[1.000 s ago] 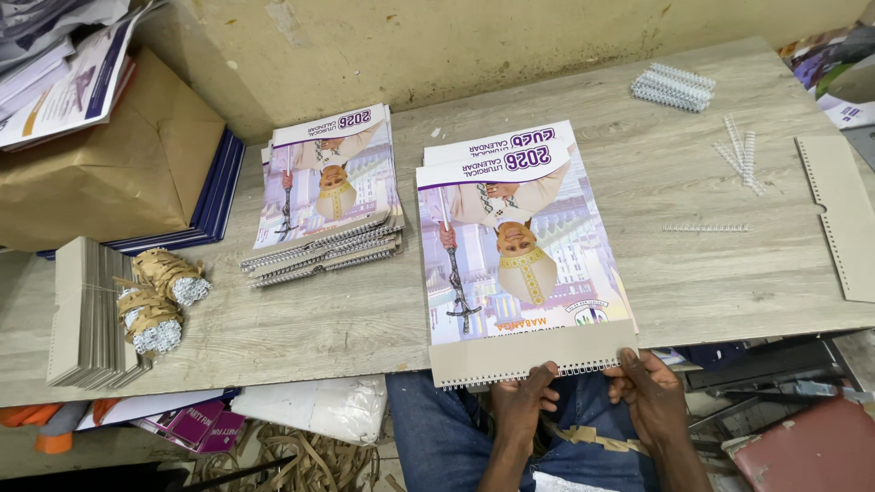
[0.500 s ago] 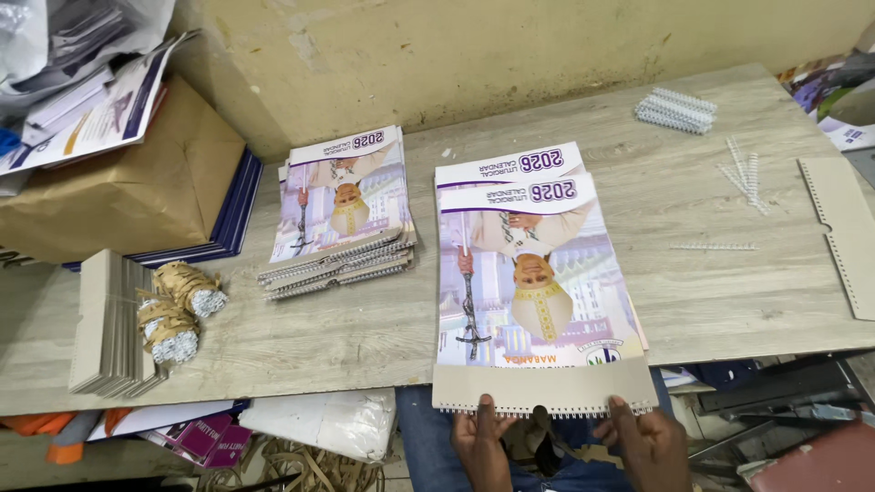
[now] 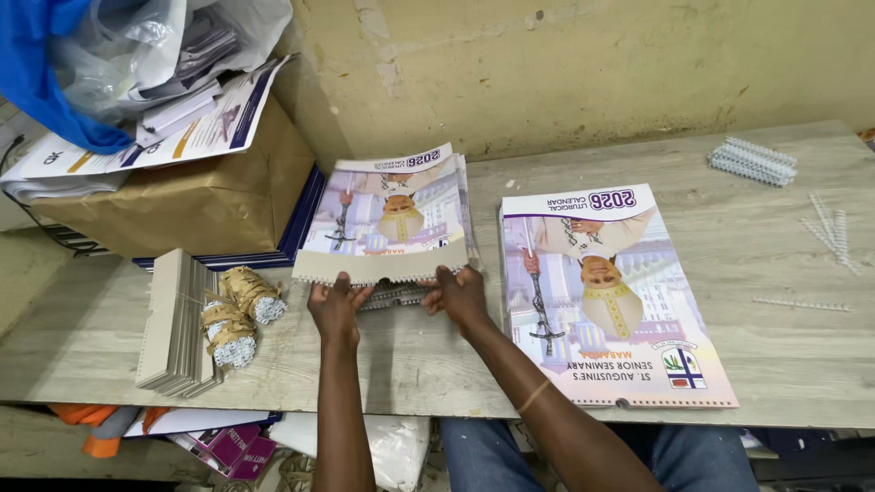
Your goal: The person sits at a table and manually inserts plastic spiral coils into the punched holes of calendar pages. They align the coils with the holes, push them through, and then twist the ends to secure the binding. The person handles multiple calendars, stacking the finished ones on the table.
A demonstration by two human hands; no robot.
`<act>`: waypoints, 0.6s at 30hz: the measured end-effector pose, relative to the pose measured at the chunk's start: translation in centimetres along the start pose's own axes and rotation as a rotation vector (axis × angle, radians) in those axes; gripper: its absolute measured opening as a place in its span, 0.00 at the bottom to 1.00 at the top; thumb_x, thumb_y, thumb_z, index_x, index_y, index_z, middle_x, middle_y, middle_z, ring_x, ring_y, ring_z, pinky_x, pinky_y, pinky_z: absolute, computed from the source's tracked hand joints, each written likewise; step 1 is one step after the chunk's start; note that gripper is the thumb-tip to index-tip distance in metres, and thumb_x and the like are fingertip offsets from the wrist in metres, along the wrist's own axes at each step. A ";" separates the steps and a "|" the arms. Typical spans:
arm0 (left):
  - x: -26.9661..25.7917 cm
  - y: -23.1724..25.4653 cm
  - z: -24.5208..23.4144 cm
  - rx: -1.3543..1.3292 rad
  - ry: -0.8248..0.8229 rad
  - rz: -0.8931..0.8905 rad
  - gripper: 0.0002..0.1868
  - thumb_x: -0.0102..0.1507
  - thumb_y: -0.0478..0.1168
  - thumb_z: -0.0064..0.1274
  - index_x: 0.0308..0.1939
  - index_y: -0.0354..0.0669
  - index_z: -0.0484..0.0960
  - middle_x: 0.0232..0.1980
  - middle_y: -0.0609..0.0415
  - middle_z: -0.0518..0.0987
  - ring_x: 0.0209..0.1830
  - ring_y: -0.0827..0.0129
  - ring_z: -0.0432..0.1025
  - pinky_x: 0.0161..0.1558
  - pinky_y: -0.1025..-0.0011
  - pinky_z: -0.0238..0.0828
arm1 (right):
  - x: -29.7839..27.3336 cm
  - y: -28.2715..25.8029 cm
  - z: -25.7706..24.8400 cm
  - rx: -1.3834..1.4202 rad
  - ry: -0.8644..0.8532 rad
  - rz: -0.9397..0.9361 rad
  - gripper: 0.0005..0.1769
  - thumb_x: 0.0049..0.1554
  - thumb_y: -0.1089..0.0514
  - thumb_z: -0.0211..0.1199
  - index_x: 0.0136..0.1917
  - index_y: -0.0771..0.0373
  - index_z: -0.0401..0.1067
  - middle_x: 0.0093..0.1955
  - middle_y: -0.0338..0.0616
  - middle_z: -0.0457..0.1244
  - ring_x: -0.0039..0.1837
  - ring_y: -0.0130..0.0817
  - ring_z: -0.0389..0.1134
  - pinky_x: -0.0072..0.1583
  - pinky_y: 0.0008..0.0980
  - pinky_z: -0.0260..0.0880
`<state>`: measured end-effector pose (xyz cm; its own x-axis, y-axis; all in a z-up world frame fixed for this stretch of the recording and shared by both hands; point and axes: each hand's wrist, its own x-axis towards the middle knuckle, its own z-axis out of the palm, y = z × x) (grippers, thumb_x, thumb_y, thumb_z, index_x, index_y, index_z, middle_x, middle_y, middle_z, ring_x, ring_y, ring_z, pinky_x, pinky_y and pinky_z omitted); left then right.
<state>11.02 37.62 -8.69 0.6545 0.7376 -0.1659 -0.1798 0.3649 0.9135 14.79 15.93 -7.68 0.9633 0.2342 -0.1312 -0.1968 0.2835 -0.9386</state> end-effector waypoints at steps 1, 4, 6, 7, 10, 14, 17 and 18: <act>3.5 -0.7 0.1 -0.019 -0.002 -0.089 0.54 0.68 0.30 0.59 0.87 0.32 0.36 0.55 0.36 0.73 0.57 0.40 0.76 0.58 0.49 0.88 | 2.7 1.2 1.1 0.074 0.010 0.027 0.19 0.72 0.58 0.52 0.43 0.59 0.48 0.54 0.75 0.75 0.28 0.41 0.72 0.27 0.37 0.69; 8.0 -3.2 0.6 0.053 0.069 -0.165 0.40 0.71 0.26 0.55 0.83 0.35 0.51 0.44 0.50 0.79 0.39 0.52 0.81 0.51 0.57 0.90 | 6.3 1.9 2.0 0.030 0.032 0.144 0.16 0.73 0.56 0.54 0.48 0.59 0.50 0.55 0.65 0.76 0.29 0.39 0.71 0.29 0.36 0.68; 6.7 -1.6 0.5 0.213 0.062 -0.094 0.24 0.70 0.34 0.61 0.65 0.34 0.66 0.40 0.45 0.84 0.32 0.58 0.83 0.37 0.66 0.87 | 6.6 1.3 2.5 0.036 0.030 0.150 0.16 0.71 0.56 0.58 0.48 0.64 0.55 0.54 0.65 0.76 0.29 0.41 0.72 0.28 0.37 0.70; 5.9 -0.8 0.5 0.374 0.051 -0.022 0.15 0.70 0.41 0.67 0.47 0.32 0.80 0.36 0.40 0.89 0.26 0.63 0.85 0.23 0.74 0.84 | 6.7 1.0 2.5 0.043 0.029 0.154 0.17 0.70 0.56 0.62 0.49 0.69 0.59 0.53 0.66 0.76 0.29 0.42 0.72 0.28 0.38 0.71; 2.8 0.1 0.9 1.273 0.323 0.486 0.23 0.70 0.64 0.62 0.40 0.49 0.92 0.34 0.46 0.87 0.37 0.45 0.82 0.35 0.49 0.72 | 3.5 -0.5 -0.1 0.048 -0.012 0.062 0.15 0.67 0.50 0.64 0.49 0.64 0.71 0.53 0.60 0.77 0.29 0.37 0.73 0.28 0.33 0.71; -10.7 -2.4 7.8 1.193 0.085 0.844 0.24 0.73 0.55 0.56 0.23 0.54 0.83 0.18 0.53 0.77 0.16 0.57 0.70 0.22 0.55 0.59 | -9.9 -2.5 -7.4 -0.197 -0.039 0.092 0.31 0.65 0.42 0.58 0.74 0.60 0.73 0.51 0.49 0.78 0.26 0.29 0.66 0.31 0.27 0.68; -23.8 -5.5 12.7 0.916 -0.634 0.388 0.05 0.66 0.49 0.65 0.40 0.60 0.93 0.35 0.65 0.91 0.31 0.77 0.81 0.33 0.74 0.76 | -17.8 1.4 -15.9 0.031 -0.380 0.165 0.19 0.64 0.46 0.64 0.48 0.67 0.74 0.37 0.64 0.76 0.22 0.35 0.69 0.23 0.24 0.61; -26.1 -8.1 13.6 1.000 -0.930 0.578 0.19 0.63 0.56 0.63 0.52 0.54 0.88 0.51 0.58 0.88 0.47 0.66 0.80 0.46 0.64 0.73 | -20.2 1.1 -18.4 -0.187 -0.469 0.315 0.17 0.65 0.47 0.65 0.46 0.65 0.77 0.39 0.56 0.78 0.24 0.32 0.69 0.26 0.23 0.62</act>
<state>5.33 7.66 -6.73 0.9635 -0.1197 0.2396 -0.2572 -0.6629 0.7032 -1.55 -5.59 -11.88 0.6715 0.6786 -0.2977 -0.3838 -0.0252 -0.9231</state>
